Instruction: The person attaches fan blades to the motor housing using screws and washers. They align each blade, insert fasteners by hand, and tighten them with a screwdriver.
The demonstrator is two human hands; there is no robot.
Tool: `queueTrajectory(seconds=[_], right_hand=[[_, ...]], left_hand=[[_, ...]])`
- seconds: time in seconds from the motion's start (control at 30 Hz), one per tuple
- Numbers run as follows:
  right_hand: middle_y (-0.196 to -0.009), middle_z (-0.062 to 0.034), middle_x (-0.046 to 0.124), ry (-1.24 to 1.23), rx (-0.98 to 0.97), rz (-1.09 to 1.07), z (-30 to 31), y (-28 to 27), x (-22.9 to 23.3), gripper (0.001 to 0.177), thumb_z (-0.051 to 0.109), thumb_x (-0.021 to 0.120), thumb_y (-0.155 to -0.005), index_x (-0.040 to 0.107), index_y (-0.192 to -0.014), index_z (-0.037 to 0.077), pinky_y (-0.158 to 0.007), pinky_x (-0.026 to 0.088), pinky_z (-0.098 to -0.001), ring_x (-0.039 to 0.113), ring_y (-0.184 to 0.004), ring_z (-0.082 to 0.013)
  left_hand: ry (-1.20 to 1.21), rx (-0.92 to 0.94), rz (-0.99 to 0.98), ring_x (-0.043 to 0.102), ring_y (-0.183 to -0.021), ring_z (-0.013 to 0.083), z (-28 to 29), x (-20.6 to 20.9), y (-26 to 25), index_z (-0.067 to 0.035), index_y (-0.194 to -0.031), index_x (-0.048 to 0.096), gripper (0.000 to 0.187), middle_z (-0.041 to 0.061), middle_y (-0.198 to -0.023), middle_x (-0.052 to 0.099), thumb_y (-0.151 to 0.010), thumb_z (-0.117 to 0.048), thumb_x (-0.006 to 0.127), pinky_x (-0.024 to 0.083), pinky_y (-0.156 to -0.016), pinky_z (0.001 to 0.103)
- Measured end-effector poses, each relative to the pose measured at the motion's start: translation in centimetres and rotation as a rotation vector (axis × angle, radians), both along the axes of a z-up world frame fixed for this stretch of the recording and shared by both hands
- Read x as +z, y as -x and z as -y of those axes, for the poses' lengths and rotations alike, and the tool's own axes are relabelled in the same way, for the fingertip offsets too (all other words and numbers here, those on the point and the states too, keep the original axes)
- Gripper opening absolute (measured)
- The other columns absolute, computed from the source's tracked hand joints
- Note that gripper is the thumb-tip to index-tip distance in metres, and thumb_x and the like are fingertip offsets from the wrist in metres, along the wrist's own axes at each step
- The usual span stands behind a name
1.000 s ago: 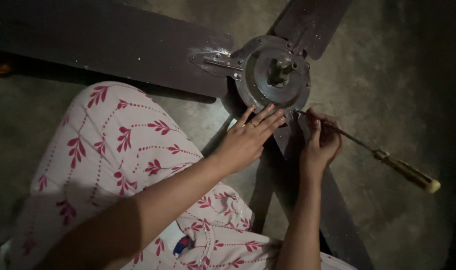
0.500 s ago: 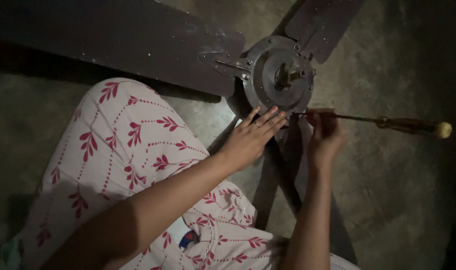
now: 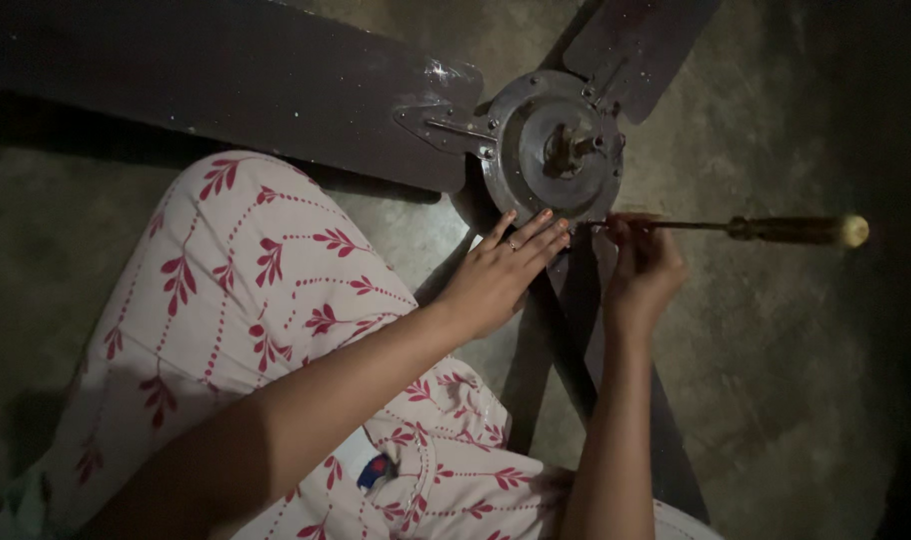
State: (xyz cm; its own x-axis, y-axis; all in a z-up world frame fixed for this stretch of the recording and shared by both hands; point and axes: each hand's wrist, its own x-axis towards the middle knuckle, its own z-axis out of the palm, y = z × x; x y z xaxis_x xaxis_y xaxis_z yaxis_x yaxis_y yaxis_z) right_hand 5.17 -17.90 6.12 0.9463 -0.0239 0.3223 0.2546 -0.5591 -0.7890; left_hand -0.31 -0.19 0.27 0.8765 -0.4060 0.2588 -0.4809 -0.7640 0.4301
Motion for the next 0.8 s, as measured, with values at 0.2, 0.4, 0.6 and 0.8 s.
queueTrajectory(seconds=[0.2,0.4,0.6,0.8], right_hand=[[-0.102,-0.0127,0.074,-0.017,-0.027,-0.011,-0.2,0.0,-0.1,0.010,-0.010,0.059,-0.103,0.067,-0.109,-0.008,-0.091,0.061,-0.0339,0.074,-0.098,-0.0183],[-0.097,-0.0117,0.074,-0.030,-0.044,0.017,-0.7,0.0,-0.3,0.005,-0.007,0.064,-0.104,0.068,-0.107,-0.008,-0.086,0.060,-0.0320,0.073,-0.093,-0.0171],[-0.094,-0.0094,0.076,0.042,-0.141,0.006,-1.4,0.1,-0.1,0.006,-0.005,0.066,-0.100,0.071,-0.102,-0.007,-0.082,0.062,-0.0300,0.075,-0.089,-0.0148],[-0.092,-0.0119,0.075,0.006,-0.090,0.043,-1.8,0.0,0.3,0.005,-0.007,0.066,-0.101,0.070,-0.101,-0.010,-0.081,0.061,-0.0312,0.074,-0.088,-0.0171]], left_hand=[[0.043,0.004,0.021,0.015,-0.160,0.0218,0.0,-0.4,0.2,-0.010,-0.162,0.030,0.086,0.004,-0.170,0.024,-0.087,-0.019,0.071,0.010,-0.131,0.048],[0.043,-0.014,0.014,0.016,-0.157,0.0238,0.2,-0.9,0.1,-0.007,-0.160,0.028,0.087,0.006,-0.169,0.024,-0.083,-0.020,0.069,0.011,-0.128,0.050],[-0.021,-0.007,0.032,0.012,-0.160,0.0227,0.3,-1.2,0.0,-0.007,-0.162,0.026,0.082,0.006,-0.171,0.022,-0.091,-0.018,0.063,0.009,-0.130,0.049],[-0.010,0.008,0.058,0.011,-0.159,0.0228,0.4,-1.4,0.0,-0.009,-0.161,0.033,0.078,0.006,-0.170,0.023,-0.089,-0.018,0.064,0.008,-0.130,0.049]])
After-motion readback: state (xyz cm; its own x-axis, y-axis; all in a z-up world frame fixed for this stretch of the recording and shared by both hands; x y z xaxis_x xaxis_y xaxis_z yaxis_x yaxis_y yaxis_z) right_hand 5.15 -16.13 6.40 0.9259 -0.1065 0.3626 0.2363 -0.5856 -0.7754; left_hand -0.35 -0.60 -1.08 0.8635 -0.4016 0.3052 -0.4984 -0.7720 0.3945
